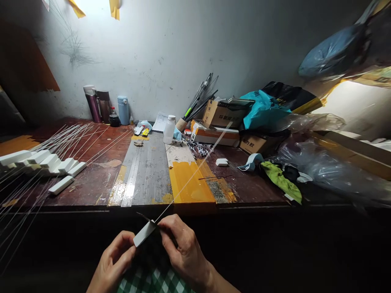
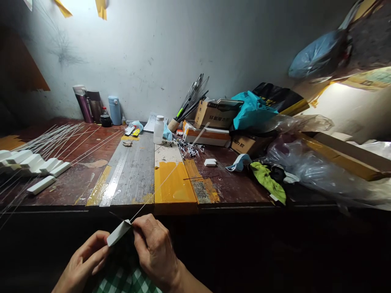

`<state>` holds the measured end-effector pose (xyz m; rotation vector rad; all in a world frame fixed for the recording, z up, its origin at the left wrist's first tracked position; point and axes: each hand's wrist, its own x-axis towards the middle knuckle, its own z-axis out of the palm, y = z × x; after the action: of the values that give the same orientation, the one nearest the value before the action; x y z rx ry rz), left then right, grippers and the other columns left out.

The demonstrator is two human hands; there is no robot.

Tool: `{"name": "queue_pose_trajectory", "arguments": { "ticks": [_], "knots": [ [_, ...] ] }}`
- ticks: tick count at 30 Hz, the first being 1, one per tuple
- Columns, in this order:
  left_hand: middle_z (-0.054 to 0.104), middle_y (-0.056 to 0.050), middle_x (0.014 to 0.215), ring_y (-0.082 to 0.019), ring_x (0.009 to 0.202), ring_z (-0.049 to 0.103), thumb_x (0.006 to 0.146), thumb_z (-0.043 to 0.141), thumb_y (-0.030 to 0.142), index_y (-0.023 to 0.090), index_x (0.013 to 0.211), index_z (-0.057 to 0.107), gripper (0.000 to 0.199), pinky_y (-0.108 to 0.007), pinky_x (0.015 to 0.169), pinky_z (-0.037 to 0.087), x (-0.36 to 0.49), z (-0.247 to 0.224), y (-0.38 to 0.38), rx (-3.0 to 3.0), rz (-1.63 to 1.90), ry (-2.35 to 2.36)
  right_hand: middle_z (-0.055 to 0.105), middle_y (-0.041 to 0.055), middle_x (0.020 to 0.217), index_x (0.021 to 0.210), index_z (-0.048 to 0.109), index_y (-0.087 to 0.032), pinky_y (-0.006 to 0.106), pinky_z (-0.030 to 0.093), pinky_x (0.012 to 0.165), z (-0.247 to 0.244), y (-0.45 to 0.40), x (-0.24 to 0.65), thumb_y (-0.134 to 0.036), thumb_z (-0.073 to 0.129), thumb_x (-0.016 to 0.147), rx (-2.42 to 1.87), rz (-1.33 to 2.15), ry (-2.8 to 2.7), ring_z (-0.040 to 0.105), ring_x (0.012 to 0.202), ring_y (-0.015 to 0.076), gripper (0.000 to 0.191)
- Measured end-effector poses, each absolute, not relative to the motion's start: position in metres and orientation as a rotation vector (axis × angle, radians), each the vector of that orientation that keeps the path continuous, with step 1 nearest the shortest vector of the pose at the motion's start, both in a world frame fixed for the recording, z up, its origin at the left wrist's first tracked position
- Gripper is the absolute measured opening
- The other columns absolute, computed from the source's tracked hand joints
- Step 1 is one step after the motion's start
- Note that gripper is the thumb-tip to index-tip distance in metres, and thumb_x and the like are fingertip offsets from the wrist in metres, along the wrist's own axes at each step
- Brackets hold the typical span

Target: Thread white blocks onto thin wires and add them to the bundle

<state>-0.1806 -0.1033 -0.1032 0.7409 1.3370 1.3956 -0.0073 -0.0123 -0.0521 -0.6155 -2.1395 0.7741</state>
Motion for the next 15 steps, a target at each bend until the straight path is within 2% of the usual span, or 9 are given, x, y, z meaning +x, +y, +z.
{"name": "queue_pose_trajectory", "arguments": {
  "ticks": [2, 5, 7, 9, 12, 15],
  "knots": [
    [0.057, 0.001, 0.071, -0.011, 0.053, 0.043, 0.067, 0.073, 0.048, 0.022, 0.093, 0.064, 0.038, -0.018, 0.044, 0.031, -0.180, -0.099, -0.100, 0.754, 1.450, 1.230, 0.059, 0.0044, 0.090, 0.102, 0.055, -0.022, 0.030, 0.048, 0.074, -0.056, -0.012, -0.009, -0.006, 0.046, 0.087, -0.571, 0.720, -2.133, 0.056, 0.081, 0.0164, 0.023],
    [0.064, -0.003, 0.082, -0.017, 0.065, 0.054, 0.068, 0.072, 0.048, 0.023, 0.111, 0.064, 0.050, -0.022, 0.053, 0.041, -0.175, -0.086, -0.095, 0.754, 1.498, 1.243, 0.058, 0.0060, 0.092, 0.106, 0.056, -0.022, 0.030, 0.049, 0.073, -0.059, -0.015, -0.010, -0.005, 0.047, 0.086, -0.502, 0.680, -2.146, 0.056, 0.081, 0.0168, 0.027],
    [0.063, -0.002, 0.072, -0.017, 0.064, 0.053, 0.071, 0.071, 0.047, 0.021, 0.106, 0.068, 0.044, -0.023, 0.056, 0.043, -0.174, -0.078, -0.092, 0.741, 1.463, 1.303, 0.059, 0.0063, 0.093, 0.109, 0.058, -0.022, 0.029, 0.050, 0.072, -0.056, -0.018, -0.007, -0.005, 0.047, 0.085, -0.422, 0.658, -2.190, 0.057, 0.080, 0.0166, 0.031],
    [0.062, 0.001, 0.068, -0.013, 0.056, 0.048, 0.071, 0.071, 0.048, 0.021, 0.104, 0.069, 0.042, -0.021, 0.051, 0.039, -0.178, -0.072, -0.090, 0.723, 1.438, 1.341, 0.061, 0.0056, 0.092, 0.109, 0.059, -0.024, 0.028, 0.050, 0.071, -0.050, -0.018, 0.001, -0.006, 0.050, 0.084, -0.331, 0.608, -2.231, 0.059, 0.079, 0.0165, 0.032],
    [0.065, 0.001, 0.075, -0.009, 0.052, 0.043, 0.072, 0.070, 0.049, 0.022, 0.107, 0.066, 0.044, -0.018, 0.046, 0.036, -0.192, -0.073, -0.088, 0.704, 1.488, 1.414, 0.065, 0.0048, 0.094, 0.112, 0.059, -0.024, 0.027, 0.051, 0.076, -0.035, 0.002, 0.015, -0.008, 0.051, 0.087, -0.405, 0.550, -2.179, 0.062, 0.084, 0.0166, 0.030],
    [0.070, -0.001, 0.085, -0.008, 0.051, 0.044, 0.069, 0.072, 0.051, 0.023, 0.106, 0.066, 0.047, -0.017, 0.047, 0.039, -0.204, -0.080, -0.088, 0.705, 1.603, 1.476, 0.067, 0.0065, 0.097, 0.110, 0.061, -0.019, 0.027, 0.050, 0.081, -0.019, 0.047, 0.017, -0.013, 0.046, 0.093, -0.731, 0.478, -2.157, 0.064, 0.090, 0.0175, 0.024]
  ]
}}
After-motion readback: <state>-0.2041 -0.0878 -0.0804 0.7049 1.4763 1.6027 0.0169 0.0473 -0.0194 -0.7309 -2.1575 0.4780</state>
